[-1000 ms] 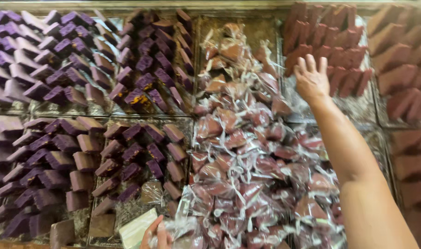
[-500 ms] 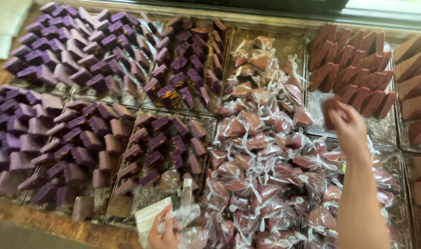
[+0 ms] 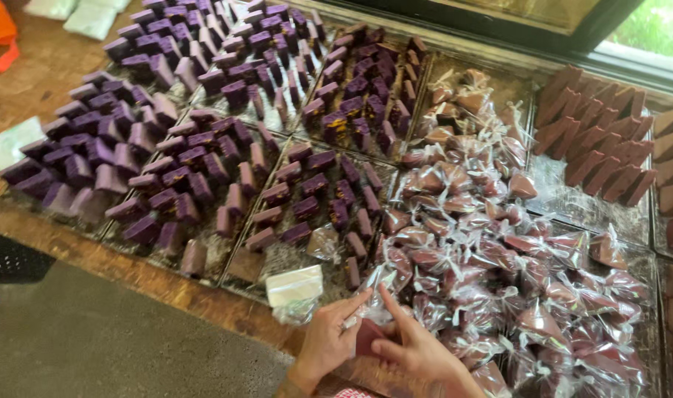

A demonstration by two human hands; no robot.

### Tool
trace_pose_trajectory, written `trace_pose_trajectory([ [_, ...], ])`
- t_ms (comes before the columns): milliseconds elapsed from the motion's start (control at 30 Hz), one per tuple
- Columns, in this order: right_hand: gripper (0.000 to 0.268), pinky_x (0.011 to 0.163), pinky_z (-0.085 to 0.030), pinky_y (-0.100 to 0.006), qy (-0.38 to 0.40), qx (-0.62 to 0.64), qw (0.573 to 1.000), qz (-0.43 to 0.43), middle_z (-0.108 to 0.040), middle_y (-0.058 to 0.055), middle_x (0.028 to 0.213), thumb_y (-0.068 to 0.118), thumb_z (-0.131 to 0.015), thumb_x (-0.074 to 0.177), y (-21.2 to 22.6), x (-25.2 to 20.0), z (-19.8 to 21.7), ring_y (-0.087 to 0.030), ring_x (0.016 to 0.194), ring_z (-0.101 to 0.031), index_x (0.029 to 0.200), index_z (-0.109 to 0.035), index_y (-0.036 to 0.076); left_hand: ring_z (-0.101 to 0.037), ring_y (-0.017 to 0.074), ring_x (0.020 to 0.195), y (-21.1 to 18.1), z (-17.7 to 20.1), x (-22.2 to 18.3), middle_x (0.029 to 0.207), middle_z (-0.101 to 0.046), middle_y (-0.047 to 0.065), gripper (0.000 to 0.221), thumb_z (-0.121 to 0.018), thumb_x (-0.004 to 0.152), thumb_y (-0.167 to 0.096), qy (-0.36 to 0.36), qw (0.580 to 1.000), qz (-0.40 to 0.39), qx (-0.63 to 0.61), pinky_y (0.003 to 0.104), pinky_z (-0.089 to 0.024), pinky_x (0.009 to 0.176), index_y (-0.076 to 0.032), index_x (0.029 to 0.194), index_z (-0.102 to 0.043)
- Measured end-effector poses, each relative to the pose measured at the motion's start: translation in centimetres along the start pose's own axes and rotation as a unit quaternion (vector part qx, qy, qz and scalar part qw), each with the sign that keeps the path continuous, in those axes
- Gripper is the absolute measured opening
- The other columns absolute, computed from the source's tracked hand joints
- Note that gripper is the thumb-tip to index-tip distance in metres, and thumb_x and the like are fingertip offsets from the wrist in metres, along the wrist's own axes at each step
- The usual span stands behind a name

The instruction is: The person packages triangular bars by opening plastic bags, inserting the bars inside, and tying the bags closed by hand.

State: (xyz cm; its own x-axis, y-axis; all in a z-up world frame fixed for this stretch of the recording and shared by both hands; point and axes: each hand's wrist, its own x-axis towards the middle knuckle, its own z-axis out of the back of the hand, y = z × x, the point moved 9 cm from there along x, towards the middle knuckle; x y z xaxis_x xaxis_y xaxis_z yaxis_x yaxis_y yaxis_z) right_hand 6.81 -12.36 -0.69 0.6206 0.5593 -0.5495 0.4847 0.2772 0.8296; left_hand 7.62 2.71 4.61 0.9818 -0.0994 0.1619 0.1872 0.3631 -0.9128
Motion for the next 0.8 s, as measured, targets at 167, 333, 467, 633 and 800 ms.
trace_pose_trajectory([
  [167, 0.063, 0.055, -0.052, -0.027, 0.004, 0.071, 0.997, -0.023, -0.073, -0.009, 0.085, 0.012, -0.066, 0.094, -4.7, 3.7, -1.9, -0.014, 0.062, -0.066, 0.152, -0.041, 0.014, -0.075, 0.0335, 0.084, 0.8, 2.3, -3.8, 0.105, -0.076, 0.017, 0.049, -0.066, 0.088, -0.007, 0.037, 0.999, -0.001, 0.03, 0.038, -0.058, 0.072, -0.018, 0.135, -0.068],
  [333, 0.034, 0.055, -0.055, -0.028, 0.008, 0.233, 0.972, 0.002, -0.073, -0.008, 0.079, 0.033, -0.057, 0.101, -9.9, 7.4, -6.4, -0.015, 0.059, -0.068, 0.109, -0.061, 0.0, -0.069, 0.0366, 0.076, 3.1, 2.4, -8.3, 0.084, -0.072, 0.016, 0.054, -0.064, 0.085, -0.009, 0.068, 0.989, 0.028, 0.13, 0.045, -0.054, 0.069, -0.021, 0.138, -0.067],
  [467, 0.036, 0.04, -0.041, -0.026, -0.059, 0.139, 0.988, -0.025, -0.067, -0.009, 0.065, 0.038, -0.056, 0.095, -15.9, 9.6, -9.2, -0.016, 0.046, -0.06, 0.108, -0.061, 0.005, -0.07, 0.0362, 0.078, 6.3, 1.8, -11.2, 0.086, -0.073, 0.015, 0.049, -0.066, 0.084, -0.014, 0.055, 0.991, 0.034, 0.116, 0.045, -0.055, 0.067, -0.022, 0.133, -0.07],
  [633, 0.037, 0.064, -0.051, -0.033, -0.047, 0.049, 0.984, 0.167, -0.07, -0.006, 0.087, 0.032, -0.062, 0.101, -14.6, 11.4, -11.3, -0.018, 0.078, -0.064, 0.114, -0.067, -0.002, -0.071, 0.039, 0.086, 7.6, -0.5, -14.5, 0.095, -0.071, 0.019, 0.046, -0.066, 0.083, -0.013, 0.093, 0.99, 0.014, 0.103, 0.047, -0.057, 0.077, -0.017, 0.128, -0.072],
  [800, 0.035, 0.076, -0.054, -0.047, -0.087, -0.288, 0.932, 0.202, -0.072, -0.015, 0.089, 0.035, -0.054, 0.103, -8.3, 8.6, -13.8, -0.034, 0.086, -0.069, 0.108, -0.066, 0.003, -0.075, 0.035, 0.09, 8.1, 8.6, -13.8, 0.101, -0.076, 0.016, 0.039, -0.072, 0.082, -0.018, -0.039, 0.983, 0.138, 0.119, 0.045, -0.058, 0.077, -0.015, 0.121, -0.072],
])
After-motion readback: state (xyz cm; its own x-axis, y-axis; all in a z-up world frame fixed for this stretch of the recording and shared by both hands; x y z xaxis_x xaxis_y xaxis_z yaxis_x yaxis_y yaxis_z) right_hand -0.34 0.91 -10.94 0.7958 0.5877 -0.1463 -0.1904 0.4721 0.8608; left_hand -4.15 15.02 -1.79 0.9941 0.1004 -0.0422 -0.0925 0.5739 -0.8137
